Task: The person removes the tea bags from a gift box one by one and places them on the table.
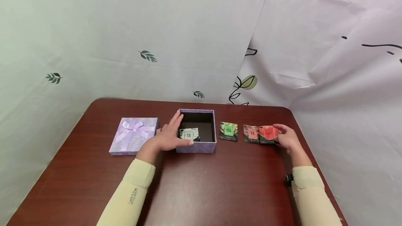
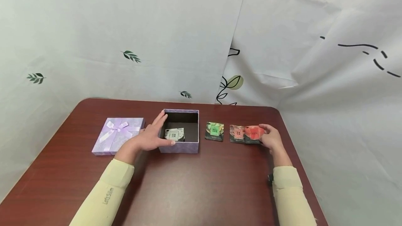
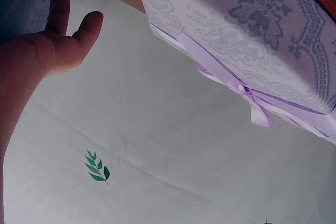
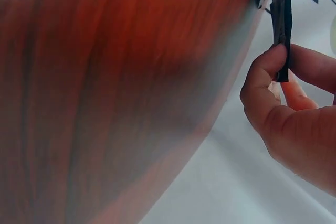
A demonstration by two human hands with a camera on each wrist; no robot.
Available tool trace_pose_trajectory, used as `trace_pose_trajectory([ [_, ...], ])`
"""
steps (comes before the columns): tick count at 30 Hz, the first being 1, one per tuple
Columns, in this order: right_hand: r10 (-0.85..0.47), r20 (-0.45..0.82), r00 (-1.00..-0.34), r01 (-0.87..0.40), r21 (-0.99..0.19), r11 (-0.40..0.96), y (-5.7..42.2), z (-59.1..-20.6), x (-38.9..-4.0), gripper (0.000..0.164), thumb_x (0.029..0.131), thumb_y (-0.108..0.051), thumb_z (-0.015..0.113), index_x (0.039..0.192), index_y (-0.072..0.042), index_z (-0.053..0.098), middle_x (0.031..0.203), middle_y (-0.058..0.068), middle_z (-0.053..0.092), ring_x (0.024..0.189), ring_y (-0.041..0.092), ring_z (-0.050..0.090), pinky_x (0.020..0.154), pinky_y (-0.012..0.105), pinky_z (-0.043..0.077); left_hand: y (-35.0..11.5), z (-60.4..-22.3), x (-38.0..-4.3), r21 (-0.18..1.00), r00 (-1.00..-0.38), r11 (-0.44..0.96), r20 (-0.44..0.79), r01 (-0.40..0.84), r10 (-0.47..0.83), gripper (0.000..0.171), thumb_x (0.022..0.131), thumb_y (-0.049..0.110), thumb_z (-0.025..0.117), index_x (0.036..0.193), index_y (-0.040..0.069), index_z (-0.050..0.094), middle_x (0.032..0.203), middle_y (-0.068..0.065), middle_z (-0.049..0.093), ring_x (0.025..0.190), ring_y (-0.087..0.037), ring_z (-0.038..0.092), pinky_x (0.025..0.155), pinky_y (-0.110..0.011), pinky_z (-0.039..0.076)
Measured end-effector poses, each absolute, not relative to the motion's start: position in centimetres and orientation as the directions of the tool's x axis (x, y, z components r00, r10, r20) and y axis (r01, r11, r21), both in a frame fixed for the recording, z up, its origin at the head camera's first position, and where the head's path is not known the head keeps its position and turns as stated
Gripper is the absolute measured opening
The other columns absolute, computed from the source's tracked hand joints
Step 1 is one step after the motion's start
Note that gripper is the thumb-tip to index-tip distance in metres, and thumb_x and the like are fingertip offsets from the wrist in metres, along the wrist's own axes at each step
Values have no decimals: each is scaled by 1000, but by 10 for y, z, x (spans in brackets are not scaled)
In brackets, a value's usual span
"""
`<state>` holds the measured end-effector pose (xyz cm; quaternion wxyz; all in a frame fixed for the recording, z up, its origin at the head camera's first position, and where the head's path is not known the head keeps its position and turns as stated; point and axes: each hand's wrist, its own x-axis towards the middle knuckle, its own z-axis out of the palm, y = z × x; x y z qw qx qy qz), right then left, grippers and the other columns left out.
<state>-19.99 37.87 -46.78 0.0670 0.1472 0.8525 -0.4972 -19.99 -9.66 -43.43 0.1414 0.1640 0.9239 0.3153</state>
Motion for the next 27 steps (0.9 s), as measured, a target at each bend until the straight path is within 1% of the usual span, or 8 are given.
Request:
trace_pose_trajectory([
  [6,207,-260,-943,329,-815,477,384,-470,-199,62,88,11,51,148,0,43,123,23,47,94,26,52,68,34,54,-96,-434,-199,639,-907,741,-158,208,391,118,78,64,74,162,15,9,166,7,-11,140,-56,18,102,-77,8],
  [13,216,-259,-941,334,-798,502,390,-471,-200,57,90,9,49,146,1,44,119,24,46,90,26,51,65,31,54,-97,-436,-199,638,-906,741,-158,209,392,118,77,65,74,162,15,10,166,7,-11,140,-57,19,102,-77,8],
  [16,231,-267,-936,351,-777,523,391,-472,-201,56,89,10,48,144,2,47,121,26,46,87,26,51,62,32,52,-97,-436,-199,641,-905,739,-161,207,394,118,78,65,74,162,15,9,166,7,-12,140,-57,19,102,-77,8],
  [20,245,-274,-930,367,-723,585,394,-475,-204,57,86,10,46,142,0,52,129,30,47,92,32,50,58,32,48,-97,-437,-200,642,-904,738,-162,209,396,118,78,66,73,162,14,9,166,6,-11,140,-57,19,101,-78,8],
  [23,242,-254,-936,351,-670,655,397,-476,-205,56,85,8,47,140,0,54,133,31,48,99,38,48,63,35,45,-97,-438,-200,639,-905,741,-161,209,394,118,77,66,73,162,15,9,166,7,-11,140,-56,20,101,-78,8],
  [27,261,-206,-943,333,-596,731,399,-478,-208,52,85,5,50,137,1,57,132,32,50,110,44,45,81,47,44,-96,-437,-201,633,-907,745,-159,210,391,118,77,66,74,162,15,9,166,7,-11,140,-54,23,102,-78,9],
])
